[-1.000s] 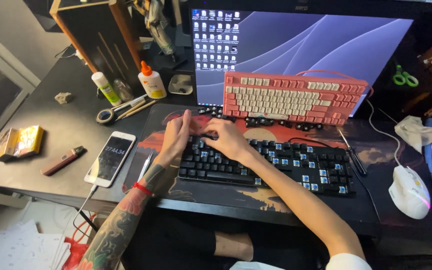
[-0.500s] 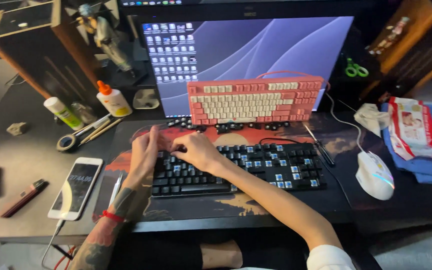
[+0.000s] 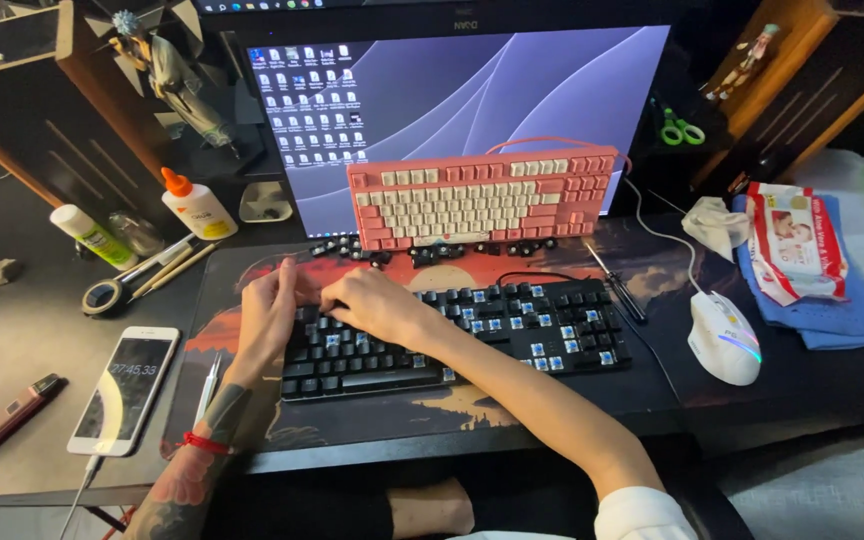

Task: Removing keycaps from a mechanical keyboard and placing them on a desk surface.

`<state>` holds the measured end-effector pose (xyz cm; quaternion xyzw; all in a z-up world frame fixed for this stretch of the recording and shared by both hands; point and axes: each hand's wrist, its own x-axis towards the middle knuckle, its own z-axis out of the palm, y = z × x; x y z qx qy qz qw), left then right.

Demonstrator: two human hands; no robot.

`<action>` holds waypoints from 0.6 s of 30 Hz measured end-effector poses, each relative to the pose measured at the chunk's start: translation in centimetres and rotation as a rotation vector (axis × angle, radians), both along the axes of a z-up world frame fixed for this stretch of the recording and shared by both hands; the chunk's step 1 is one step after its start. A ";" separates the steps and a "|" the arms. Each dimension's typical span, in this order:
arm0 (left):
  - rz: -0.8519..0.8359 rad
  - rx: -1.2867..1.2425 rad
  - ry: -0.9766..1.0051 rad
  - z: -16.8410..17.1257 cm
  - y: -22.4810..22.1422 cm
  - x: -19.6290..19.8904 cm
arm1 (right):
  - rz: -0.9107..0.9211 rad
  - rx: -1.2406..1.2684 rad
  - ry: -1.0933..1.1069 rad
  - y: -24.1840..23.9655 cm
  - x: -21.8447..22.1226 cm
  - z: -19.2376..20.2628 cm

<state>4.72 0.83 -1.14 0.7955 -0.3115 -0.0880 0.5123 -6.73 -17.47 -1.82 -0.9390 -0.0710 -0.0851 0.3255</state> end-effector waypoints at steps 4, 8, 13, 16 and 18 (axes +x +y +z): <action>0.003 0.035 -0.054 -0.7 0.2 0.6 | -0.006 -0.052 -0.014 0.4 0.5 -0.5; 0.013 0.035 -0.057 -1.2 0.2 0.7 | -0.016 -0.099 -0.088 0.8 0.5 -0.6; 0.009 0.045 -0.082 -0.6 0.3 0.3 | -0.029 -0.179 -0.120 1.0 0.8 -1.0; -0.001 0.039 -0.111 -1.2 0.2 0.7 | -0.030 -0.167 -0.121 1.0 0.6 -0.7; -0.001 0.039 -0.107 -1.5 0.3 0.8 | -0.043 -0.172 -0.103 1.1 0.7 -0.8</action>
